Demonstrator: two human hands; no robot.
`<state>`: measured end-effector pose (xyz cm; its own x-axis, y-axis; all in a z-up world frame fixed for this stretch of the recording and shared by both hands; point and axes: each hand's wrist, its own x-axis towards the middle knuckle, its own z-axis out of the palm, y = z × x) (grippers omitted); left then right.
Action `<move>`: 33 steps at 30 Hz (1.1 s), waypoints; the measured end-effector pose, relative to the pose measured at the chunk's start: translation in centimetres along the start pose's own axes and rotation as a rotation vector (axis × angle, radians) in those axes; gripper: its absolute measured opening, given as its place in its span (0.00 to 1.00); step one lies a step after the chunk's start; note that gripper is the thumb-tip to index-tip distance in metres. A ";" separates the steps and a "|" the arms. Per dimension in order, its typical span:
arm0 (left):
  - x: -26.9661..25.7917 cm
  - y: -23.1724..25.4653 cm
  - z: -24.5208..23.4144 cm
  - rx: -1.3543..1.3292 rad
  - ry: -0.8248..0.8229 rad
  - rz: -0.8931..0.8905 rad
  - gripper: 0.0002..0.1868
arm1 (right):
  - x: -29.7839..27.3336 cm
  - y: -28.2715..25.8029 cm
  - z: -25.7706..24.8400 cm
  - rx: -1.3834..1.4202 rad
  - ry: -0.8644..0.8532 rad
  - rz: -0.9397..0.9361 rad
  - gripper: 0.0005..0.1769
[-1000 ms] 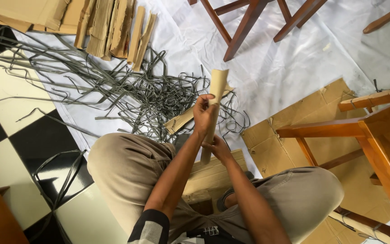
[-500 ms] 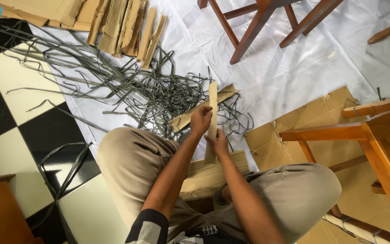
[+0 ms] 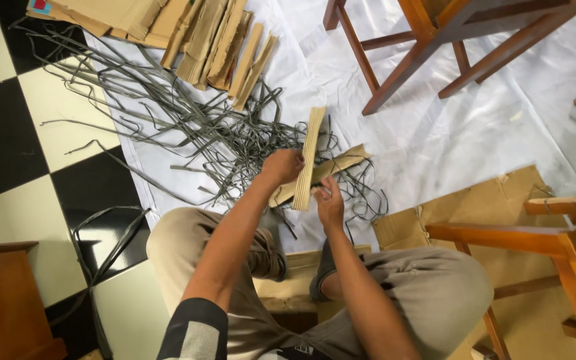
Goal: Wrapping the legs of a wooden chair with cardboard and plastic strips for protection.
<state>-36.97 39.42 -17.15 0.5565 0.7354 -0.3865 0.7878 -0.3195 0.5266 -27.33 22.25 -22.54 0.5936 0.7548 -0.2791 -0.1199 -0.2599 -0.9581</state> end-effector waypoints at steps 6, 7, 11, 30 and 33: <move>2.7 -5.6 -7.9 0.027 -0.078 -0.031 0.16 | 4.3 8.9 1.6 -0.227 -0.001 0.128 0.38; 4.0 -6.8 -8.6 0.028 -0.078 -0.034 0.16 | 5.0 8.7 1.8 -0.226 -0.004 0.128 0.38; 8.7 -11.2 -11.4 0.202 -0.094 -0.118 0.15 | 9.0 9.8 3.0 -0.369 -0.074 0.106 0.39; 26.0 -28.1 -10.2 0.189 0.715 -0.261 0.22 | 19.7 5.0 14.5 -1.560 -0.663 -0.134 0.62; 27.3 -29.3 -10.4 0.200 0.724 -0.264 0.23 | 19.8 4.6 14.3 -1.552 -0.675 -0.163 0.61</move>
<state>-47.56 75.12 -35.23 0.0896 0.9854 0.1444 0.9404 -0.1315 0.3137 -27.56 44.60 -33.37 0.0519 0.8278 -0.5586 0.9795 -0.1511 -0.1330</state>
